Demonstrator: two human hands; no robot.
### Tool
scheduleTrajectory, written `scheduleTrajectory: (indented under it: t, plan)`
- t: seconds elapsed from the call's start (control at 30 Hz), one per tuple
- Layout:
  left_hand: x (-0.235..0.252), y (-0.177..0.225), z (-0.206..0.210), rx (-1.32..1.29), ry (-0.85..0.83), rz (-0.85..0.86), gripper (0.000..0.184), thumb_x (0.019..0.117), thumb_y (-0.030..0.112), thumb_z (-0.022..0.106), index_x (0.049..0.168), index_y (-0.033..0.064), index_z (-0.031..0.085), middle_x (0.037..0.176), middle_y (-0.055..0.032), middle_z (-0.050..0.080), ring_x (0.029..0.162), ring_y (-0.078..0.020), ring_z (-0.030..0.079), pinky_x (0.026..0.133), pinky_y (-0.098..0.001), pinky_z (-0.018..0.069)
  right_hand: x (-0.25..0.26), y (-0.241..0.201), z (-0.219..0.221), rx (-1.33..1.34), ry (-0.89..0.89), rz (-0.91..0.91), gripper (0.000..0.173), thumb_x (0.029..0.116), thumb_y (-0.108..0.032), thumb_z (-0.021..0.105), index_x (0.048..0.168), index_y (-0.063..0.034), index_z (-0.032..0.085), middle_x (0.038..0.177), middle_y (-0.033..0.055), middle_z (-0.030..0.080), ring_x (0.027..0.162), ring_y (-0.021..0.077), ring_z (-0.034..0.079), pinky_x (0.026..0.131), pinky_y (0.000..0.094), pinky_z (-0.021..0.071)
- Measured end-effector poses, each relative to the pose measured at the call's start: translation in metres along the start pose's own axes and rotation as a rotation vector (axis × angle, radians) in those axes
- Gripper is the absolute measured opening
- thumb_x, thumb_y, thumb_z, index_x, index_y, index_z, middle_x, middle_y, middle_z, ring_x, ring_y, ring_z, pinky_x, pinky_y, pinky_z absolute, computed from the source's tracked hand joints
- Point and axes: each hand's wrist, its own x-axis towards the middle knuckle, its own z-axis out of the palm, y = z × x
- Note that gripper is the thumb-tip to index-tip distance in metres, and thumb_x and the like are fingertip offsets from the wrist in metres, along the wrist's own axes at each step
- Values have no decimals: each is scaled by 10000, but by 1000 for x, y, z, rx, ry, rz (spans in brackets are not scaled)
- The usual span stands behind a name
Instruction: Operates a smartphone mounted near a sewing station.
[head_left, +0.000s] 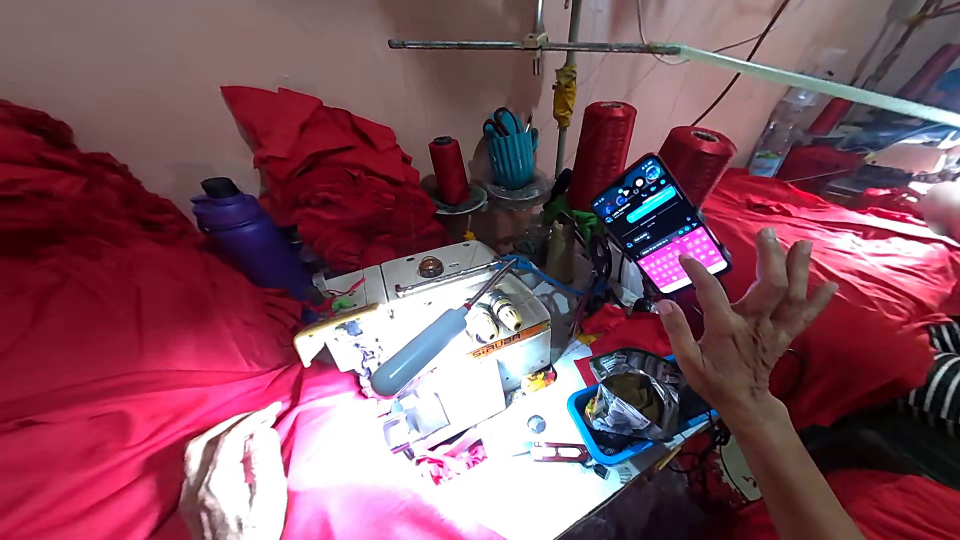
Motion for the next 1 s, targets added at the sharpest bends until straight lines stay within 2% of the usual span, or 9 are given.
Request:
scheduleTrajectory:
  t: [0.23, 0.37, 0.53, 0.73, 1.0]
  plan:
    - [0, 0, 0, 5, 1, -6, 370, 1026, 67, 390, 1112, -169, 663, 1100, -362, 659, 1108, -454, 617, 1038, -455, 446, -18, 12, -1, -27, -8, 14, 541, 1019, -565, 426, 1369, -217, 648, 1603, 288, 326, 1523, 529, 150, 1122, 793, 18]
    - [-6, -22, 8, -10, 29, 15, 390, 1026, 111, 380, 1107, -131, 675, 1096, -323, 675, 1112, -401, 620, 1031, -429, 443, -15, 12, -2, -27, 6, 16, 543, 1017, -571, 437, 1372, -217, 645, 1606, 290, 317, 1525, 524, 149, 1127, 785, 16]
    - [-8, -29, 9, -16, 20, 25, 389, 1028, 116, 388, 1119, -133, 673, 1102, -320, 677, 1126, -412, 617, 1033, -442, 446, -11, 11, -1, -32, -1, 23, 546, 1018, -568, 438, 1381, -210, 634, 1610, 282, 316, 1527, 521, 141, 1123, 788, 27]
    - [0, -1, 0, 7, -3, 0, 365, 1026, 63, 391, 1109, -169, 660, 1096, -362, 658, 1101, -450, 621, 1033, -455, 452, -8, 9, 1, -31, -13, 42, 543, 1014, -553, 445, 1393, -209, 627, 1610, 281, 317, 1524, 524, 152, 1124, 787, 37]
    - [0, 1, 0, 2, -5, -7, 369, 1026, 62, 385, 1105, -174, 658, 1091, -359, 659, 1103, -441, 616, 1032, -447, 447, -14, 5, 4, 0, -7, -6, 519, 1016, -546, 445, 1364, -217, 648, 1610, 280, 316, 1527, 517, 149, 1130, 782, 23]
